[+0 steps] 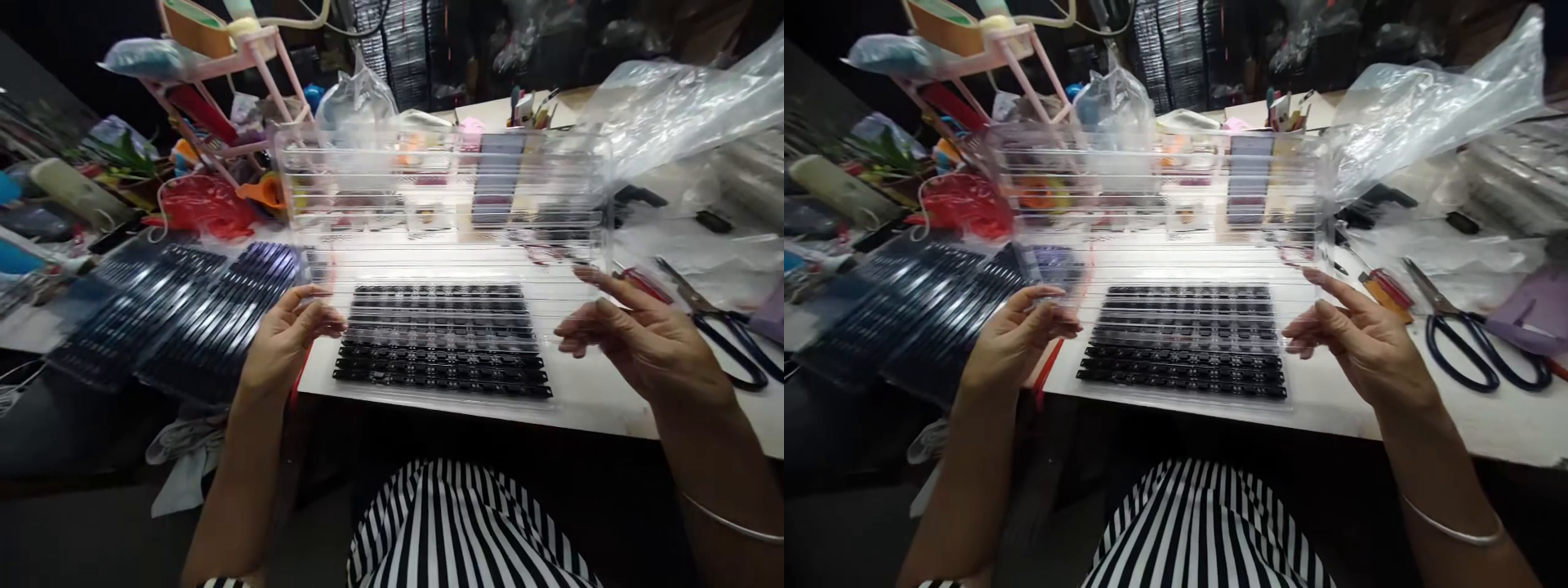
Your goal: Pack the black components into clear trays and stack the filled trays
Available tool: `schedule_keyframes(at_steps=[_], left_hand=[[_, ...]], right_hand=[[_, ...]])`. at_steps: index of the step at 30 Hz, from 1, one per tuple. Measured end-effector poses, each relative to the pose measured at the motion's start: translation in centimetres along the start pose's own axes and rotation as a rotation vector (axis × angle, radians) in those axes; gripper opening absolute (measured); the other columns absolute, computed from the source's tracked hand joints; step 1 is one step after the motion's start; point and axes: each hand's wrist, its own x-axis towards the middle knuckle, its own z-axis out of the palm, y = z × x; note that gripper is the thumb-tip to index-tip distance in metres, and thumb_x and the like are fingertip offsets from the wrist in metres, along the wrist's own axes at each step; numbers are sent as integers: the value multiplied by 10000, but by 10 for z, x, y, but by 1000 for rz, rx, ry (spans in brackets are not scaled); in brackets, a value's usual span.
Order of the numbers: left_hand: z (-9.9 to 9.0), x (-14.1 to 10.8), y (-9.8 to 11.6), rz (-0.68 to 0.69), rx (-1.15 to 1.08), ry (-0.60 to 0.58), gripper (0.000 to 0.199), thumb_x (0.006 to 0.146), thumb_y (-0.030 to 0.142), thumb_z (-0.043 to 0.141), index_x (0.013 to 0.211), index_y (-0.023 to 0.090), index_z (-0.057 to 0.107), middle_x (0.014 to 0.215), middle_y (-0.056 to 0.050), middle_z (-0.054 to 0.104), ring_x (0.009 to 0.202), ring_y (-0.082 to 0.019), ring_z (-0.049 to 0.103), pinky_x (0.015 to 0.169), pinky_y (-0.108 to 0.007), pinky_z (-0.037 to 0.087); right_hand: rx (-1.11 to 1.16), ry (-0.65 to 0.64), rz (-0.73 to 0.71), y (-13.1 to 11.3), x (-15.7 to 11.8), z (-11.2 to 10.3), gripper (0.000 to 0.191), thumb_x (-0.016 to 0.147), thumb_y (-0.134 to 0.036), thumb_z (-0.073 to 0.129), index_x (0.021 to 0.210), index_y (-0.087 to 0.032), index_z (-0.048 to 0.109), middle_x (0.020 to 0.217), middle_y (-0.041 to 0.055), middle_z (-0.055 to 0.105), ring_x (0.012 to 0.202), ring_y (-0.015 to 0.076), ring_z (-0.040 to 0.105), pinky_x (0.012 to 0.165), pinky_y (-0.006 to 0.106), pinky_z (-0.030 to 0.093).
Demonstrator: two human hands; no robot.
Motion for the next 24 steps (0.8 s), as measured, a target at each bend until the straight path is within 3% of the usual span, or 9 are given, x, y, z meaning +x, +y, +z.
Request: schedule_keyframes(at_steps=[3,8,15,19,21,24], left_hand=[[-5,-2,-2,7,9,0,260,794,312,669,1011,180,617,701,16,636,619,-112,615,605,-224,493],[-12,-5,-4,35,41,6,255,800,305,662,1030,198,641,695,24,587,600,-101,580,560,-215,444],[-29,-14,-18,-63,121,21,339,822,371,616,1090,163,597,724,-37,671,588,-125,572,563,-247,435],[-34,-27,-32,-114,391,70,428,850,440,524,1131,127,601,633,-6,601,543,-126,521,536,-254,414],[-34,-34,-41,-98,568,116,434,832,457,527,1091,129,645,644,-12,593,603,-157,551,592,-290,446],[-34,-43,-53,-42,693,145,390,767,419,610,1028,141,689,809,-71,653,824,-232,597,794,-379,456]], right_hand=[[10,30,0,2,2,2,479,827,-326,643,1280,-221,527,705,39,694,576,174,653,525,285,529],[20,-20,24,6,0,6,520,791,-269,682,1287,-256,527,798,40,702,689,190,683,636,294,567],[-40,-116,126,13,-12,3,583,778,-344,688,1325,-297,492,779,48,703,629,191,656,567,299,562],[-157,-166,208,20,-27,1,596,773,-379,678,1334,-300,491,713,32,671,543,192,599,474,312,513],[-241,-170,221,27,-35,-1,615,749,-418,688,1322,-276,514,670,26,647,521,210,571,451,349,502],[-376,-131,248,39,-43,-6,668,711,-479,700,1312,-244,525,637,9,621,493,208,552,433,360,503]])
